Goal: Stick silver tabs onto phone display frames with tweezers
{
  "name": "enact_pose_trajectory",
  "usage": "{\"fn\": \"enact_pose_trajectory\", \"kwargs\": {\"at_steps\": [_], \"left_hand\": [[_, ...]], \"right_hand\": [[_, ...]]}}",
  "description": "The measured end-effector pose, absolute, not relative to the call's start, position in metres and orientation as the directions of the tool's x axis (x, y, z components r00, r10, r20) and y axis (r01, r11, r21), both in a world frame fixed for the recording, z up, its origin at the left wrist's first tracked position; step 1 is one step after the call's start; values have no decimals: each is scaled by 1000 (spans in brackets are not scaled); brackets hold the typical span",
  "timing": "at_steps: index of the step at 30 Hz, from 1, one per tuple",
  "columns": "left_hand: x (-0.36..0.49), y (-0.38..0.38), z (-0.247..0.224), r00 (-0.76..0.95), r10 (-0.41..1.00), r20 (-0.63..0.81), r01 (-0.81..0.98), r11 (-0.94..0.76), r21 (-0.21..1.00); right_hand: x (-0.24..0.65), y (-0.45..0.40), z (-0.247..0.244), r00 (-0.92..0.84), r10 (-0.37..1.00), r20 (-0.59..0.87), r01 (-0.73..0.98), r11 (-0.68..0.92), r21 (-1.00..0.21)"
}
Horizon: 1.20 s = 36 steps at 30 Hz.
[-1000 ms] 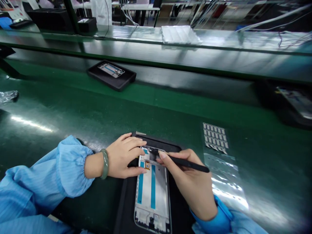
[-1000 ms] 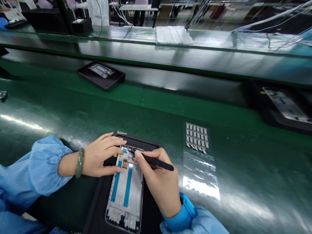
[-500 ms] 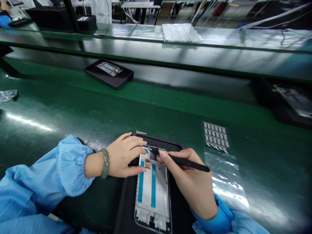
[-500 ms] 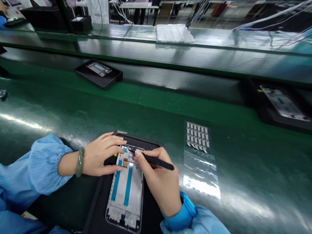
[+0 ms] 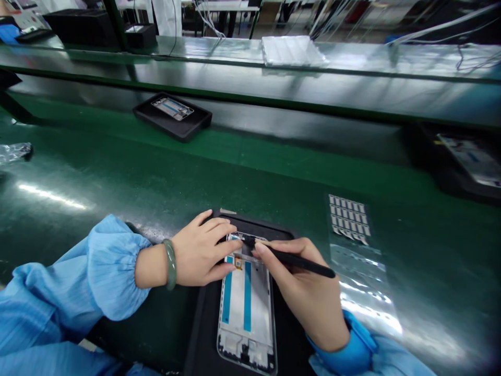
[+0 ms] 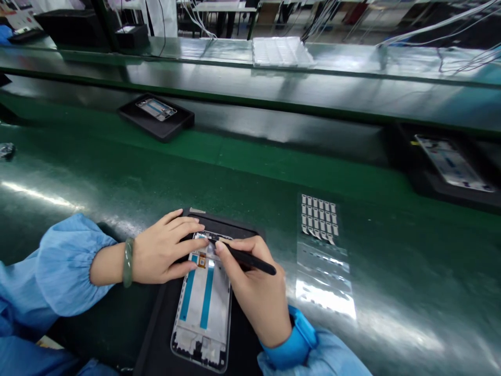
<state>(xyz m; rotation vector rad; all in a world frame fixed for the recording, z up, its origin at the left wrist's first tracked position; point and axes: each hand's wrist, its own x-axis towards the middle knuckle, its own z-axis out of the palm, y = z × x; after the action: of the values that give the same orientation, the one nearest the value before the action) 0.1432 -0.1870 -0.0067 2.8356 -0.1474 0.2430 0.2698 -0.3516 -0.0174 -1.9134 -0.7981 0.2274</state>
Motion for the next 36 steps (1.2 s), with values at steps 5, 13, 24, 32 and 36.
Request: {"fn": "enact_pose_trajectory", "kwargs": {"at_steps": [5, 13, 24, 32, 36], "left_hand": [[144, -190, -5, 985, -62, 163, -103, -962, 253], [142, -190, -10, 984, -24, 178, -79, -948, 309], [142, -190, -10, 985, -13, 172, -71, -940, 334], [142, -191, -10, 987, -16, 159, -69, -940, 333], [142, -191, -10, 988, -19, 153, -70, -940, 335]], "right_hand": [[276, -348, -12, 765, 577, 285, 416, -105, -903], [303, -327, -2, 683, 724, 96, 176, -36, -984], [308, -331, -10, 505, 841, 196, 448, -61, -892], [307, -334, -16, 521, 812, 263, 539, -74, -839], [306, -337, -18, 514, 816, 265, 521, -51, -852]]}}
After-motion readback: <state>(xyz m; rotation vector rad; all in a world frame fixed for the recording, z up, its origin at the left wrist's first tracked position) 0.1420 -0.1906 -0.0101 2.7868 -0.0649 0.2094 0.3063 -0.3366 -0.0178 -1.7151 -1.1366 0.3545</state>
